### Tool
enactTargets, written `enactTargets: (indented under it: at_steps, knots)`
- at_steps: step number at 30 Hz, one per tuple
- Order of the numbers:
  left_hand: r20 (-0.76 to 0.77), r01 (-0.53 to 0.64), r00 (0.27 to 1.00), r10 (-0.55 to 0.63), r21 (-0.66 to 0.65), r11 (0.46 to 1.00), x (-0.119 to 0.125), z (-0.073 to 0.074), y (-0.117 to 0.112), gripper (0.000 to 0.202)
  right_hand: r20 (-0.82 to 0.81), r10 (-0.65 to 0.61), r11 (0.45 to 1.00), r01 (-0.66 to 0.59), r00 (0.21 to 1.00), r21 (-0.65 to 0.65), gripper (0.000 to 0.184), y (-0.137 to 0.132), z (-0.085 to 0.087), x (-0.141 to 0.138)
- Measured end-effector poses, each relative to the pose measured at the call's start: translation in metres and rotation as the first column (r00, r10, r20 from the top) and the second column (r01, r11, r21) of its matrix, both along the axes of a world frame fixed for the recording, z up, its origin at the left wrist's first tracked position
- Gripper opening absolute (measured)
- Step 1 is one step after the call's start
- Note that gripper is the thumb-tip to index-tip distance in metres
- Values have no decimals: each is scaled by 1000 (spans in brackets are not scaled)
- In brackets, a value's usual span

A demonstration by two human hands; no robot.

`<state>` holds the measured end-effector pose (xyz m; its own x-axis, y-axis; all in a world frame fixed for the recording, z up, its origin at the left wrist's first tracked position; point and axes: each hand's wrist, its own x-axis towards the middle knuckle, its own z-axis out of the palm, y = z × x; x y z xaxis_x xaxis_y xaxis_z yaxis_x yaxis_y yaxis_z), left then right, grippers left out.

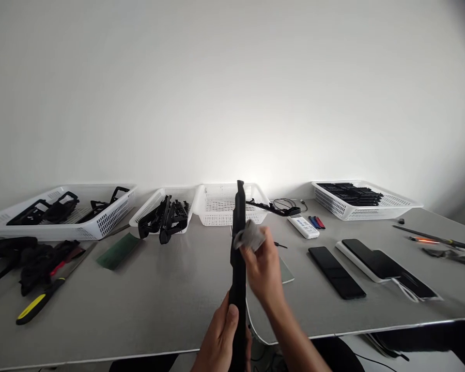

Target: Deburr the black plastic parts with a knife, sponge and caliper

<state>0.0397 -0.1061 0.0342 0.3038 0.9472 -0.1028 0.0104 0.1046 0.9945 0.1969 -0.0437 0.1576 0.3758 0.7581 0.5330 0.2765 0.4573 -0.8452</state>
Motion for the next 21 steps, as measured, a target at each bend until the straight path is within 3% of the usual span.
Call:
enactTargets:
  at_steps: [2,5,8,10,12,15,17,19,21]
  knots:
    - [-51,-117,992,115,-44,992,-4,-5,1,70,125,-16,997,25,992,-74,37,-21,-29,-11]
    - [-63,-161,986,156,-79,984,-9,-2,7,77,269,-21,997,39,963,-62,36,-47,-60,-22]
    - [-3,-146,989,146,-46,988,-11,13,18,79,399,65,994,-26,914,-103,44,-69,-81,-32]
    - [72,-194,979,193,11,981,-10,27,26,83,448,168,985,-131,878,-111,57,-81,-94,-37]
    - [91,-292,954,287,54,955,-9,40,34,80,427,188,981,-149,884,-124,64,-87,-106,-39]
    - [71,-318,947,314,70,945,-7,55,42,69,395,93,982,-19,914,-186,59,-83,-118,-32]
    - [111,-291,953,282,73,954,-6,63,46,76,432,-17,969,122,902,-216,50,-72,-123,-23]
    - [138,-279,955,264,100,955,-5,66,48,82,540,-106,955,237,835,-179,39,-59,-131,-15]
    - [135,-285,954,268,132,949,-4,64,50,82,648,-125,956,267,751,-125,37,-50,-142,-12]
